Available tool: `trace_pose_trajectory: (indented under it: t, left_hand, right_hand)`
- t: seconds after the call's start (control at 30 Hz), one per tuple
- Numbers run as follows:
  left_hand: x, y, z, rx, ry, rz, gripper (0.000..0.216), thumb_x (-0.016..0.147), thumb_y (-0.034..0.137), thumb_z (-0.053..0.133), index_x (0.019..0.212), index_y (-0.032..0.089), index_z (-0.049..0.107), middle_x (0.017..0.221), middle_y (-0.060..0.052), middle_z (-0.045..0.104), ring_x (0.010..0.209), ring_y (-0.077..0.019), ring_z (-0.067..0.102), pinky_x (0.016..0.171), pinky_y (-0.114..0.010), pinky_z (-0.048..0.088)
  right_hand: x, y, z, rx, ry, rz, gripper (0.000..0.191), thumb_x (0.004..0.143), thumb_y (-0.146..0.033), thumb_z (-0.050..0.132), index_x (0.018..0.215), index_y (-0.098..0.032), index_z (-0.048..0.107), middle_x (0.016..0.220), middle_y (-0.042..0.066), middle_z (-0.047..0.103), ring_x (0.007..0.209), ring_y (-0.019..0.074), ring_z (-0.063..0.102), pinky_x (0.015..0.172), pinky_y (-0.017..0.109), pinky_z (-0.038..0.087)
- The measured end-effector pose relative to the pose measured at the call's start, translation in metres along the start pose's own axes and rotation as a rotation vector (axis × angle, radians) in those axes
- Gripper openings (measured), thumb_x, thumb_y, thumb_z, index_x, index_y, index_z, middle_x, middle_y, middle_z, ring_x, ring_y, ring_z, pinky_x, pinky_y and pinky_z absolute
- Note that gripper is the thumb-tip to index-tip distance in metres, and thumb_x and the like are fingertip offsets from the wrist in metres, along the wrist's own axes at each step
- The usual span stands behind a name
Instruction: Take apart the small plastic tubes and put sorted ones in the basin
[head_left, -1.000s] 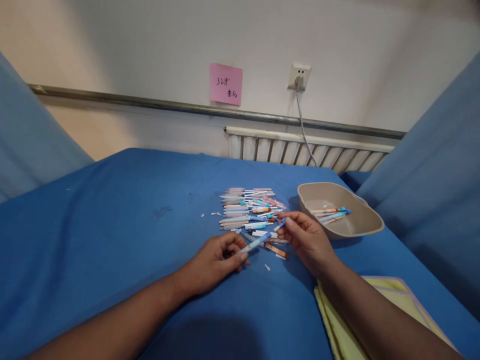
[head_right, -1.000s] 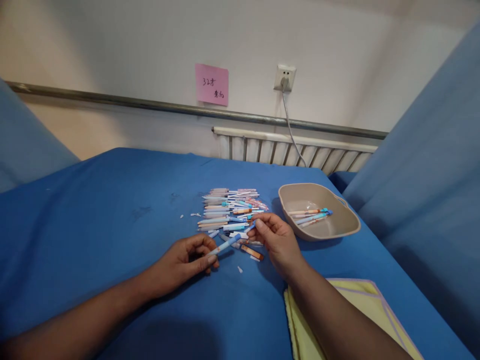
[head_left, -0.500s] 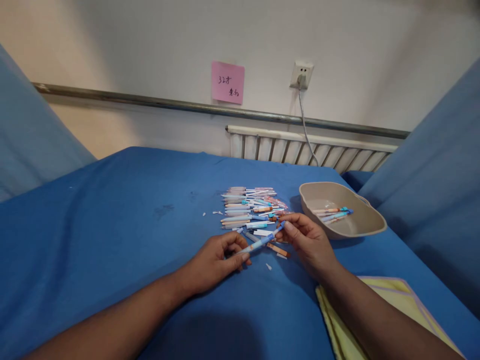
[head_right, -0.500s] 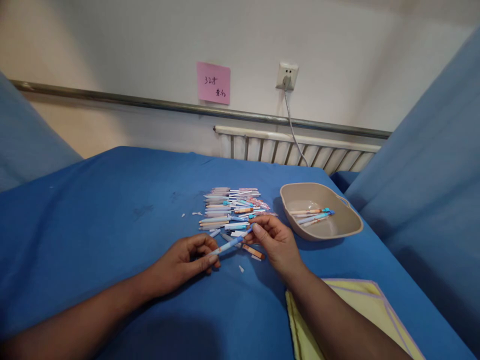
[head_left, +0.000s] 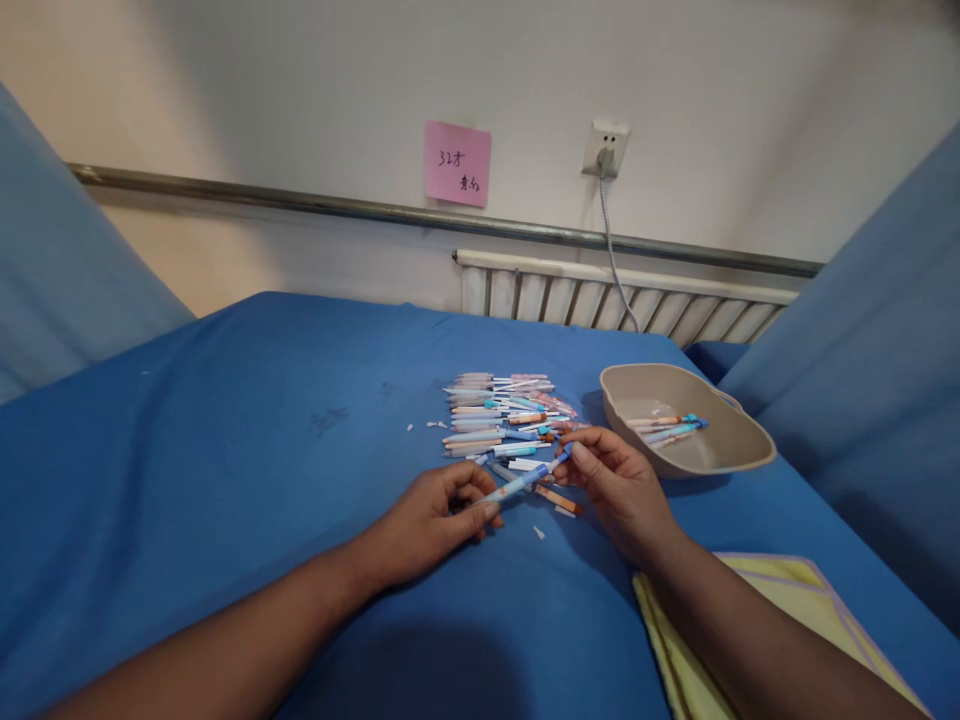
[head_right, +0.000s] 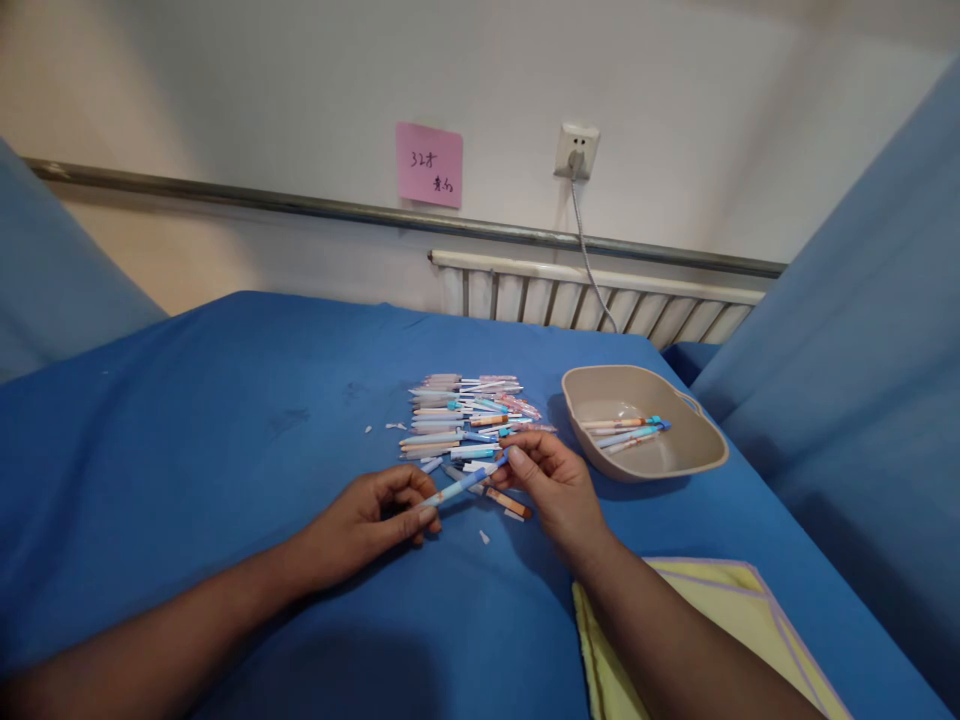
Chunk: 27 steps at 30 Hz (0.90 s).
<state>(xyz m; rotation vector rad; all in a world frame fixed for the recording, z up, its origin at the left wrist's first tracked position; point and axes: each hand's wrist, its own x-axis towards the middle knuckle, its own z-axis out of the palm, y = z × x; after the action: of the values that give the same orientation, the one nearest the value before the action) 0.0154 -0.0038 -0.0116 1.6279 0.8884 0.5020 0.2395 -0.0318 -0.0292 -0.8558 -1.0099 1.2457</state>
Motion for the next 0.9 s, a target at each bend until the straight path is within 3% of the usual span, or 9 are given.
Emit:
trace_pose_trajectory:
  t: [0.9]
  left_hand:
    - [-0.0021,0.0055,0.0013,0.021,-0.011,-0.007,0.019,0.082,0.035,0.061,0.085,0.017,0.056,0.074,-0.002,0.068,0.063,-0.0119,0.057,0.059,-0.024,0.044]
  right_hand:
    - [0.0014,0.0032,0.0000,0.008,-0.005,0.024,0.020,0.080,-0.036,0.068,0.092,-0.020,0.067,0.070,0.000,0.066,0.065,0.0113,0.061,0.067,0.025,0.051]
